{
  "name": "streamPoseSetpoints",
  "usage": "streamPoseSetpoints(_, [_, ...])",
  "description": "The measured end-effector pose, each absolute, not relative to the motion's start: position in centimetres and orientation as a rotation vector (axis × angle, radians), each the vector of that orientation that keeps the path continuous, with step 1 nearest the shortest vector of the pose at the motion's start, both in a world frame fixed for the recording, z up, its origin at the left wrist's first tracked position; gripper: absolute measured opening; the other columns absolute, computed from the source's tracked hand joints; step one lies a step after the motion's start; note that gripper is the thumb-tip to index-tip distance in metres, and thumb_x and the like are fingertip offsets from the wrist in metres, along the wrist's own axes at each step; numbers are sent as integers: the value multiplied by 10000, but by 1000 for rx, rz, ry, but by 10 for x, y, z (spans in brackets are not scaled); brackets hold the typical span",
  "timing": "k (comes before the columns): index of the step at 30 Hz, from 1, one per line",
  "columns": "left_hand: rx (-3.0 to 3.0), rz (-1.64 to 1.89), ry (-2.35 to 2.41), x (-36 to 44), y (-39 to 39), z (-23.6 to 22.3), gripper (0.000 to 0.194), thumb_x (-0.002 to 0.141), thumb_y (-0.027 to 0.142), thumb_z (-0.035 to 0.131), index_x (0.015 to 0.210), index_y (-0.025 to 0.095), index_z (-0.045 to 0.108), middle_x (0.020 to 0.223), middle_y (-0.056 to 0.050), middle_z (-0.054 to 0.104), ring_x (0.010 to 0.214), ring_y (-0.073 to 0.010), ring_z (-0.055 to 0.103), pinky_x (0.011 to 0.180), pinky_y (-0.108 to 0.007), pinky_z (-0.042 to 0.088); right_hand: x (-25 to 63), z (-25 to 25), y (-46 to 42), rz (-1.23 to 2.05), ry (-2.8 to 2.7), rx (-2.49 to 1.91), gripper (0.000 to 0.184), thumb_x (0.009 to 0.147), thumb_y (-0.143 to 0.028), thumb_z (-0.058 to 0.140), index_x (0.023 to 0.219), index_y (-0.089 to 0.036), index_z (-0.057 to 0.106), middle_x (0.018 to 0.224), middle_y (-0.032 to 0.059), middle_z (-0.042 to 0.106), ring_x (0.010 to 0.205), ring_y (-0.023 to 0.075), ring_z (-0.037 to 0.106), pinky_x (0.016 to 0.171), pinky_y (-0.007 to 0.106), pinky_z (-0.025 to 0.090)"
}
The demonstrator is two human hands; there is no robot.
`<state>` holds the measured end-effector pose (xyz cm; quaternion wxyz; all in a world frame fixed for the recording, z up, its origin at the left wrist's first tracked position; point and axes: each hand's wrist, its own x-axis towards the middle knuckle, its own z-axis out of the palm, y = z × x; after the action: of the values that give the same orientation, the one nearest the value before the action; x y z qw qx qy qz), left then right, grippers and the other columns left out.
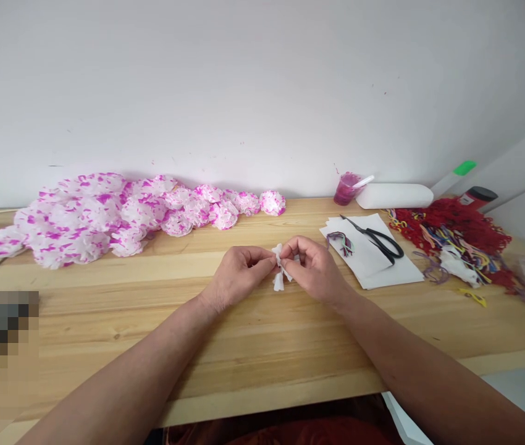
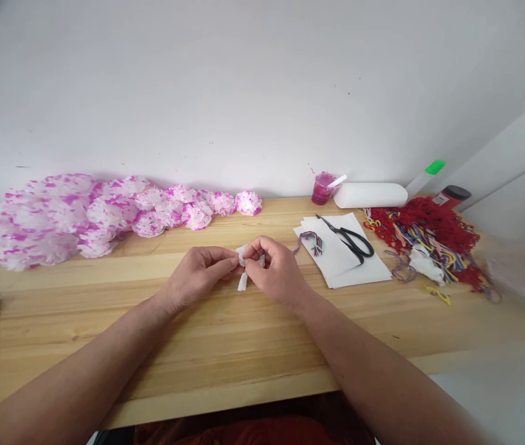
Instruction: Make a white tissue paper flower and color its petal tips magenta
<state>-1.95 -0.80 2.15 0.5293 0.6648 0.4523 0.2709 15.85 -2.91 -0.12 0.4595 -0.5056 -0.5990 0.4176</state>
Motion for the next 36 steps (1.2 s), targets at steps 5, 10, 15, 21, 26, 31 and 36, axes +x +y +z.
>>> streamPoseSetpoints(5, [1563, 642, 1090, -19, -7, 20, 303, 817, 376, 577, 843, 140, 765, 710, -29, 693, 625, -139, 543, 576, -239, 387, 159, 0, -29, 1012, -1487, -1252, 50, 779, -213, 625, 802, -204, 581, 734, -13, 581, 649, 122, 554, 573, 235, 435])
streamPoseSetpoints(10, [1573, 644, 1091, -19, -7, 24, 276, 793, 348, 591, 812, 142, 772, 692, -18, 690, 608, -128, 531, 560, -231, 374, 159, 0, -30, 1008, -1489, -1256, 51, 787, -232, 622, 794, -206, 579, 730, -10, 583, 655, 128, 567, 578, 239, 450])
streamPoseSetpoints(15, [1579, 636, 1084, -20, -7, 24, 271, 798, 341, 589, 827, 146, 775, 731, -28, 712, 637, -134, 549, 578, -234, 385, 158, 0, -30, 1009, -1488, -1245, 52, 785, -226, 625, 795, -205, 578, 742, -8, 584, 653, 125, 558, 574, 238, 446])
streamPoseSetpoints(21, [1559, 652, 1072, -20, -7, 23, 273, 796, 362, 605, 816, 145, 769, 721, -23, 711, 625, -133, 557, 566, -232, 385, 158, 2, -31, 986, -1500, -1261, 60, 779, -233, 637, 787, -205, 584, 722, -11, 586, 634, 119, 541, 561, 230, 434])
streamPoseSetpoints(26, [1537, 662, 1062, -19, -7, 21, 253, 779, 339, 619, 844, 149, 773, 772, -33, 737, 667, -149, 593, 592, -236, 409, 158, 2, -31, 988, -1499, -1265, 56, 781, -236, 629, 794, -204, 585, 733, -6, 591, 645, 123, 553, 568, 230, 445])
streamPoseSetpoints(31, [1527, 642, 1064, -20, -7, 21, 291, 788, 395, 636, 848, 144, 770, 718, -27, 709, 623, -132, 552, 560, -234, 372, 158, 2, -31, 989, -1496, -1246, 58, 775, -220, 632, 794, -208, 578, 733, -12, 579, 645, 119, 543, 571, 229, 443])
streamPoseSetpoints(36, [1529, 640, 1059, -20, -5, 19, 246, 791, 327, 616, 857, 146, 770, 790, -40, 741, 682, -143, 580, 600, -235, 396, 159, 2, -31, 976, -1514, -1265, 48, 787, -216, 627, 799, -205, 582, 736, -8, 584, 655, 121, 540, 577, 230, 437])
